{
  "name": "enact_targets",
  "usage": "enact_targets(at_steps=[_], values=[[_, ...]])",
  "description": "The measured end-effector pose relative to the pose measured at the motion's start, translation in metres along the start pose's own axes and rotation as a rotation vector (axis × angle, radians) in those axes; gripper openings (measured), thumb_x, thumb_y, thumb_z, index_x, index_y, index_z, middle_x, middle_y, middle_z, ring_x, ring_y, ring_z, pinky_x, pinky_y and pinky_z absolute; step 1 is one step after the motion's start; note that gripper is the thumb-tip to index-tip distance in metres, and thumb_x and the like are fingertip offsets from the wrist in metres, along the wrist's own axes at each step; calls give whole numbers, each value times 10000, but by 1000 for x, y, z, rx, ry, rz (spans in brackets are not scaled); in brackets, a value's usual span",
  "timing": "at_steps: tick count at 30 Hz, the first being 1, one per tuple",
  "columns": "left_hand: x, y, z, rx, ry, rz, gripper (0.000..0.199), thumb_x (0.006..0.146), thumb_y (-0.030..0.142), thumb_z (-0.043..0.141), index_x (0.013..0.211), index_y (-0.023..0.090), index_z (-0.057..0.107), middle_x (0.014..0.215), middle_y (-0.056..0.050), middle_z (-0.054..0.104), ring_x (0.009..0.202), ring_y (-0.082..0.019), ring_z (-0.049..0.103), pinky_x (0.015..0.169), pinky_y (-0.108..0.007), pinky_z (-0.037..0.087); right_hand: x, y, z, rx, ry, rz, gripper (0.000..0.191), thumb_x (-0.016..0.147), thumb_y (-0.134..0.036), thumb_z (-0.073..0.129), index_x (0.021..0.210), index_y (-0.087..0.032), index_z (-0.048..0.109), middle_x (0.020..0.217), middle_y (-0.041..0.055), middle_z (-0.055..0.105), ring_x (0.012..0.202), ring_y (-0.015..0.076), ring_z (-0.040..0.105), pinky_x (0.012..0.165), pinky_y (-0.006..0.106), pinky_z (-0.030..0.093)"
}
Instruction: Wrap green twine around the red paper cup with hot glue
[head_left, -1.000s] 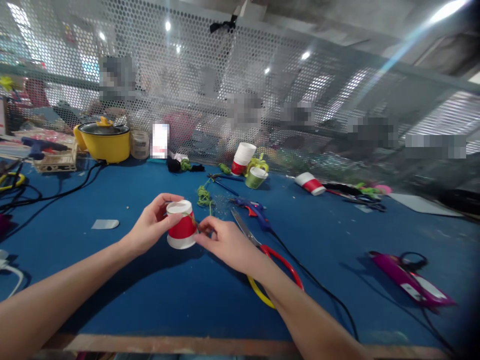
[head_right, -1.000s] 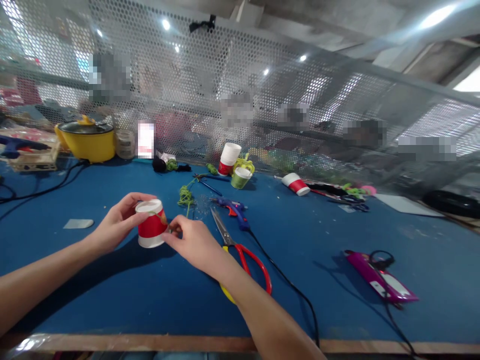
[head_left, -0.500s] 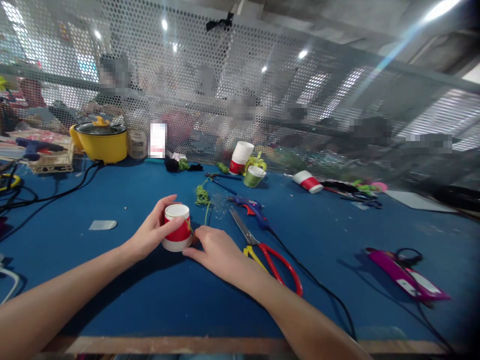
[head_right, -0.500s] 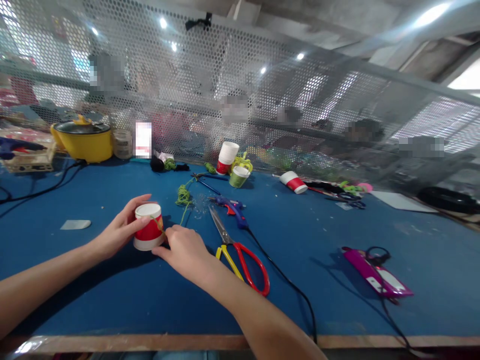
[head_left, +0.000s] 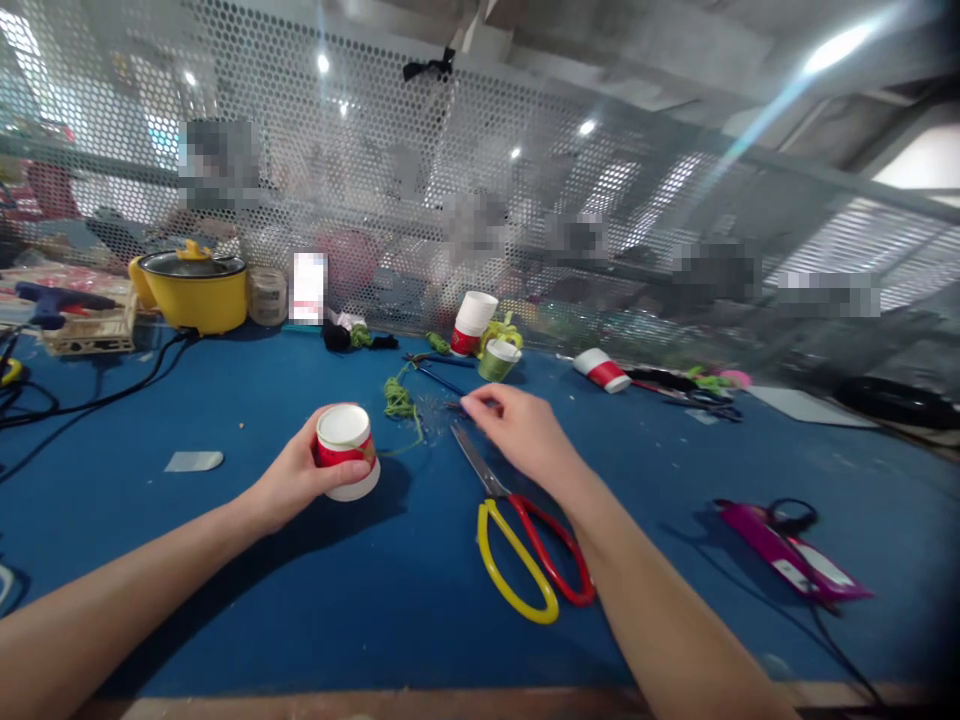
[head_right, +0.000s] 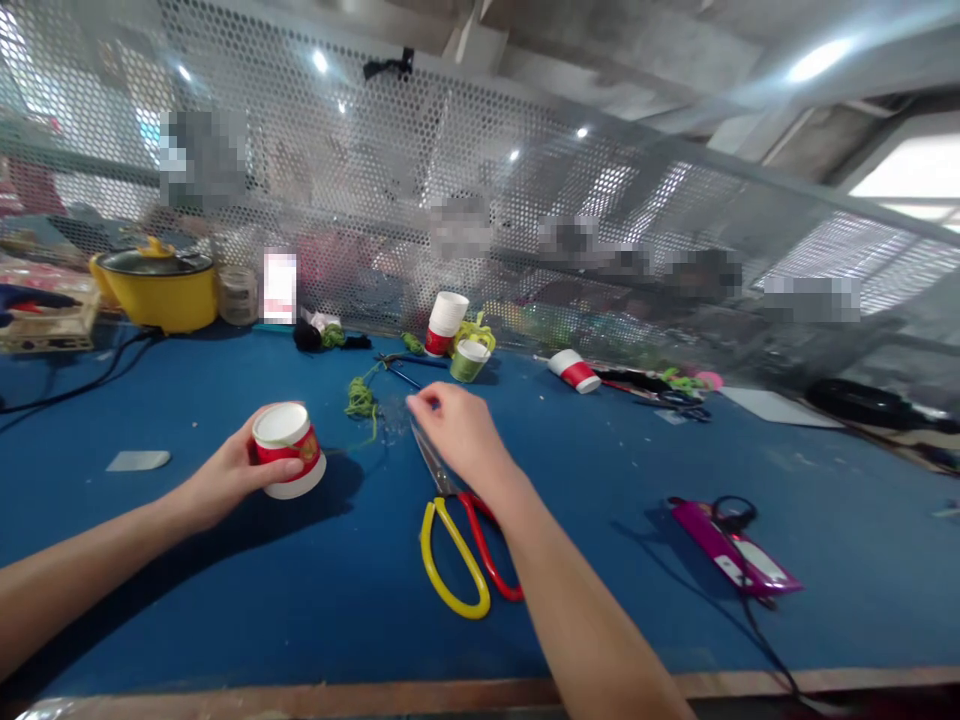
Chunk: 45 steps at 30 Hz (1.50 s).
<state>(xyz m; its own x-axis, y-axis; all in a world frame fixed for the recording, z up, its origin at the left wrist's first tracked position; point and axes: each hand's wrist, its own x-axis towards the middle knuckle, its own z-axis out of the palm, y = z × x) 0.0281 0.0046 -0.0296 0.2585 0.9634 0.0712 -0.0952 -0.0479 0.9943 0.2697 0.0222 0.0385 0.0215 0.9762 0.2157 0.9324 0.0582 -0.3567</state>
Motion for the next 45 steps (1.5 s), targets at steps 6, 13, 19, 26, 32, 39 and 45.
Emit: enact_targets(at_steps=[6, 13, 19, 26, 32, 39, 45], values=[[-1, -1, -2, -164, -43, -65, 592, 629, 341, 731, 1138, 177, 477, 1080, -102, 610, 999, -256, 566, 869, -367, 424, 24, 62, 15, -72, -56, 202, 260, 577, -33, 624, 426, -195, 487, 462, 48, 540, 635, 243, 606, 552, 299, 389], [-3, 0, -3, -307, -110, -150, 582, 627, 364, 728, 1120, 175, 483, 1039, -96, 630, 929, -247, 599, 800, -348, 444, 24, 71, 19, 103, 53, 342, 180, 656, -111, 574, 836, -113, 564, 583, 71, 610, 573, 226, 601, 556, 336, 438], [-4, 0, 0, -330, -113, -168, 570, 610, 384, 742, 1079, 166, 502, 966, -82, 637, 880, -230, 601, 801, -352, 433, -7, 24, -8, 673, 6, 167, 164, 743, -318, 559, 736, -154, 549, 593, 17, 586, 545, 135, 568, 569, 274, 482], [1, -6, 1, -335, -96, -109, 574, 606, 375, 753, 1077, 158, 507, 960, -77, 631, 870, -211, 584, 808, -337, 414, -52, -35, 5, 889, -271, -97, 227, 778, -340, 567, 867, -138, 622, 617, 19, 621, 481, 106, 547, 489, 247, 479], [5, -10, 1, -354, -99, -69, 573, 621, 373, 745, 1090, 150, 505, 976, -90, 630, 861, -203, 582, 821, -343, 409, -64, -39, 19, 767, -253, -28, 250, 777, -382, 566, 798, -137, 609, 541, -11, 549, 468, 97, 516, 463, 221, 464], [4, -11, 1, -357, -74, -68, 619, 598, 387, 756, 1105, 151, 491, 1022, -105, 619, 898, -218, 577, 832, -353, 408, -66, -38, 29, 650, -188, -56, 227, 765, -383, 569, 778, -158, 594, 470, -36, 511, 404, 102, 497, 430, 223, 450], [4, -13, 1, -322, -61, -66, 599, 611, 377, 748, 1105, 153, 495, 1021, -103, 617, 906, -218, 571, 837, -353, 401, -67, -39, 28, 618, -204, -78, 254, 773, -386, 551, 803, -144, 622, 472, -23, 522, 410, 110, 515, 407, 215, 457]])
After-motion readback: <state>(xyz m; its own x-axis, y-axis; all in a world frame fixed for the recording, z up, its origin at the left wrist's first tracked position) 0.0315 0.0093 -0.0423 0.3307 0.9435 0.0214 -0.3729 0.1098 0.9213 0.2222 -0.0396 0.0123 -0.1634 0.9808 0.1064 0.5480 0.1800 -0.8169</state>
